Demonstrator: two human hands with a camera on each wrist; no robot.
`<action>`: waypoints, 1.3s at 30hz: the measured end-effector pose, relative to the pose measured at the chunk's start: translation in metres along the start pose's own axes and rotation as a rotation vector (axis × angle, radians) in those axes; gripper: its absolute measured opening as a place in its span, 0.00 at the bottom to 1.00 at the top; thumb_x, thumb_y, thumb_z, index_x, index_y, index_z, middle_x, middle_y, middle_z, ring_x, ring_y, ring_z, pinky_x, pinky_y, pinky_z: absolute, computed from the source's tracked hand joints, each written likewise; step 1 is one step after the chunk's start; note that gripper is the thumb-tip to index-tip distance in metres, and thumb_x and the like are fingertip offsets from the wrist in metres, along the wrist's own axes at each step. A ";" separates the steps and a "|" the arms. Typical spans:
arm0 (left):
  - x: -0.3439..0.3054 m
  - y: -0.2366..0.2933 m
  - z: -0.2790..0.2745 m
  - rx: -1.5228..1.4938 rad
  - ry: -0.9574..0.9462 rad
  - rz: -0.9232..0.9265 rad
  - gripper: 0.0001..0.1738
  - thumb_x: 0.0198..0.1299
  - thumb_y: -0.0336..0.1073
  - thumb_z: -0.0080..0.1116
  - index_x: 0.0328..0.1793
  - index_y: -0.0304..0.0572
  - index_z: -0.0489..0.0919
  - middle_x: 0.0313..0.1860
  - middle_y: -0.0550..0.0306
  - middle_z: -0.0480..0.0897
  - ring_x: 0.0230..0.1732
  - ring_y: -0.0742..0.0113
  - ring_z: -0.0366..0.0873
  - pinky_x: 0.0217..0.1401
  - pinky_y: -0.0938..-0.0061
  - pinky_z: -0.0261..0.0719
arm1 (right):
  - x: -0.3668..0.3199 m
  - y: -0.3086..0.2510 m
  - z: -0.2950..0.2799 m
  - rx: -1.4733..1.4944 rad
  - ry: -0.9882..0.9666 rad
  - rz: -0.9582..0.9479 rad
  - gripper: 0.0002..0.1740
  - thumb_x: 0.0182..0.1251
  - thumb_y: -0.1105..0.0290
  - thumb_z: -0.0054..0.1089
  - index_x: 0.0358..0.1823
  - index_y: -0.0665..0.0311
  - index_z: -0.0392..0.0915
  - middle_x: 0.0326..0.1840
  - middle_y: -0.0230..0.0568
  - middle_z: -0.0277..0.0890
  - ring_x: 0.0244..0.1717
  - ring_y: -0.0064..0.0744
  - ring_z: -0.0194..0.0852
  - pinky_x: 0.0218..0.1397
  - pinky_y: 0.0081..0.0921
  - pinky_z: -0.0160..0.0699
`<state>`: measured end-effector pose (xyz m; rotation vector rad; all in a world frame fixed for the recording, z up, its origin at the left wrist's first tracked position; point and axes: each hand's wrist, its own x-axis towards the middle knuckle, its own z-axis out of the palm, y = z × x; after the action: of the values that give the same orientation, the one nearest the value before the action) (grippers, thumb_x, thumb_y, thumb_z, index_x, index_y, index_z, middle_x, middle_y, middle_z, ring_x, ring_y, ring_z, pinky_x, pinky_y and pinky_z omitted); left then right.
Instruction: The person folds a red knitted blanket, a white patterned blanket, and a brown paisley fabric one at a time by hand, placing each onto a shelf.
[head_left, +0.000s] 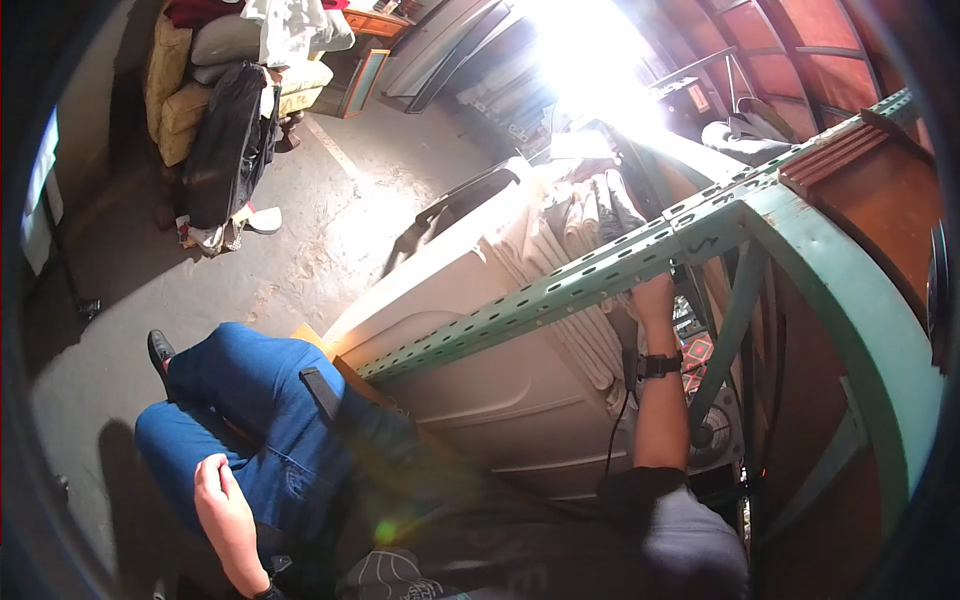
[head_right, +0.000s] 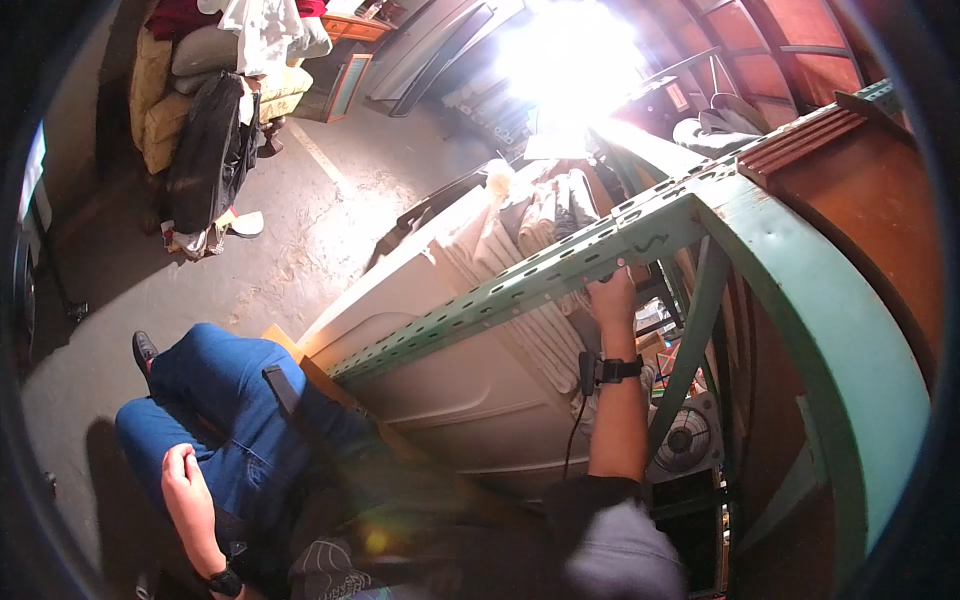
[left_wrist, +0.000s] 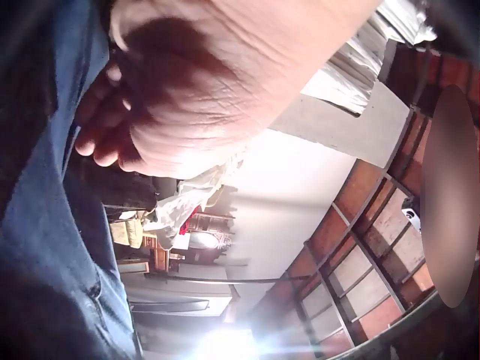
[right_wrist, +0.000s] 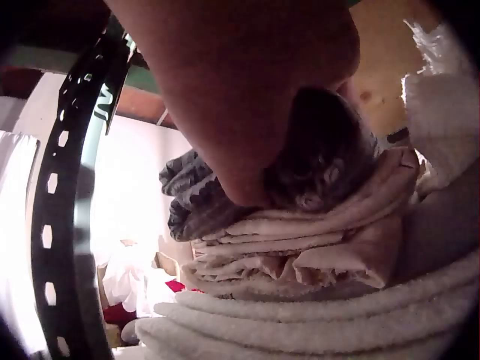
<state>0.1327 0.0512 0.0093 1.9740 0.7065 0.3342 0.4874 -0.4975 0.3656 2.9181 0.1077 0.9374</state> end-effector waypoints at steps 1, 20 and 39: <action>0.000 0.001 -0.001 -0.019 0.000 0.011 0.07 0.76 0.25 0.53 0.54 0.30 0.80 0.51 0.40 0.85 0.53 0.45 0.84 0.61 0.59 0.81 | -0.004 -0.007 -0.005 0.018 0.058 0.079 0.35 0.58 0.59 0.74 0.66 0.65 0.78 0.61 0.62 0.83 0.61 0.63 0.83 0.64 0.52 0.81; -0.001 0.008 -0.004 -0.057 0.023 0.078 0.06 0.76 0.24 0.52 0.52 0.32 0.80 0.49 0.44 0.84 0.52 0.46 0.84 0.57 0.60 0.82 | -0.101 -0.116 0.012 -0.579 0.023 -0.168 0.53 0.55 0.57 0.82 0.76 0.76 0.63 0.80 0.67 0.64 0.82 0.64 0.61 0.82 0.52 0.63; 0.001 0.009 -0.005 -0.031 0.112 0.127 0.06 0.69 0.25 0.61 0.50 0.34 0.83 0.46 0.44 0.88 0.49 0.45 0.86 0.55 0.58 0.84 | -0.083 -0.179 -0.126 -0.382 -0.479 -0.051 0.31 0.58 0.73 0.67 0.68 0.62 0.79 0.55 0.60 0.86 0.59 0.64 0.83 0.61 0.50 0.80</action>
<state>0.1337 0.0520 0.0200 1.9867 0.6437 0.5323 0.3387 -0.3205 0.4029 2.6688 -0.0249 0.2002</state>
